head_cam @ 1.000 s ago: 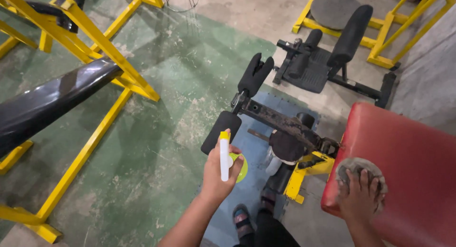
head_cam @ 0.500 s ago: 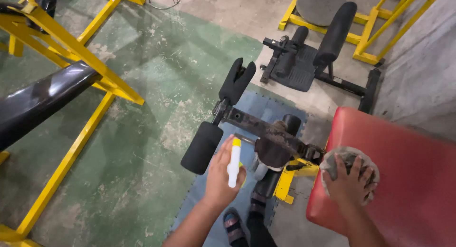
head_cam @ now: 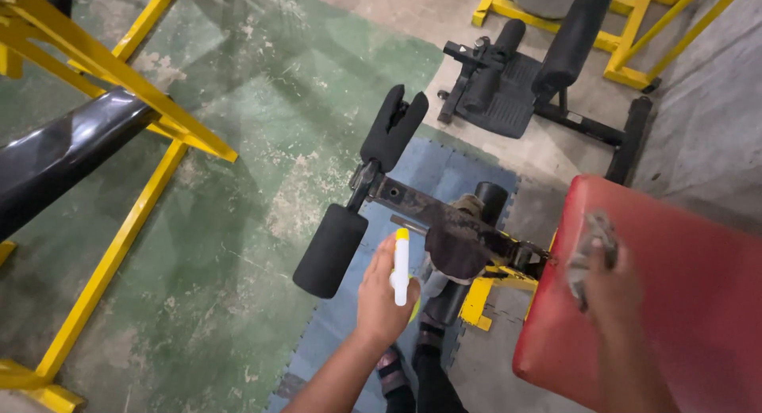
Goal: Cleaning and wiping down a weight training bench using a disinfectant spray and a cloth.
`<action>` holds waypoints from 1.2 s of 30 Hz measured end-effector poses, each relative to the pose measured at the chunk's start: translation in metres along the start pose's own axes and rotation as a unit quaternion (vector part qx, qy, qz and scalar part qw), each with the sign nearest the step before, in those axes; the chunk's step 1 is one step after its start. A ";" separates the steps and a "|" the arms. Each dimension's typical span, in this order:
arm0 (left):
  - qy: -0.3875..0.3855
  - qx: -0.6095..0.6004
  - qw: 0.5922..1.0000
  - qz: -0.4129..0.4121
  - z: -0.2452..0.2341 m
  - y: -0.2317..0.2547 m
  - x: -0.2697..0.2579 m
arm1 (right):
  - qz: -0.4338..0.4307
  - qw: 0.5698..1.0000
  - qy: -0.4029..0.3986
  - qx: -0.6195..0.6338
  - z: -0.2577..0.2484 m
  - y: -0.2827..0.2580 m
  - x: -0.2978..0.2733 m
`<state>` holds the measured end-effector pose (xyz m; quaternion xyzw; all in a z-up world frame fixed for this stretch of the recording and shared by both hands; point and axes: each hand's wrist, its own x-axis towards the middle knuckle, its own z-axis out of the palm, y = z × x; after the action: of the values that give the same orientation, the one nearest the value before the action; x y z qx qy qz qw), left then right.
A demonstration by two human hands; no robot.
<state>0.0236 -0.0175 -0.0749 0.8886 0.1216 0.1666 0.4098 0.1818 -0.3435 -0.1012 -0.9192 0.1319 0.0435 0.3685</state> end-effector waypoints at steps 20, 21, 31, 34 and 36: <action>-0.016 -0.035 0.992 -0.116 -0.025 -0.010 0.019 | -0.386 0.860 -0.170 -0.287 0.260 -0.114 -0.046; -0.016 -0.037 0.992 -0.118 -0.023 -0.010 0.021 | -0.386 0.859 -0.171 -0.289 0.263 -0.112 -0.041; -0.020 -0.027 0.998 -0.054 -0.014 -0.005 0.032 | -0.485 0.796 -0.125 -0.341 0.188 -0.002 0.001; -0.040 -0.028 0.997 -0.058 -0.021 0.001 0.034 | -0.380 0.899 -0.117 -0.185 0.150 0.010 -0.004; -0.049 -0.014 0.997 -0.057 -0.024 0.004 0.037 | -0.285 0.947 -0.143 -0.031 0.123 -0.009 -0.006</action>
<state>0.0483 0.0091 -0.0502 0.8813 0.1501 0.1011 0.4365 0.1808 -0.2508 -0.1832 -0.9135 -0.1910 0.0714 0.3521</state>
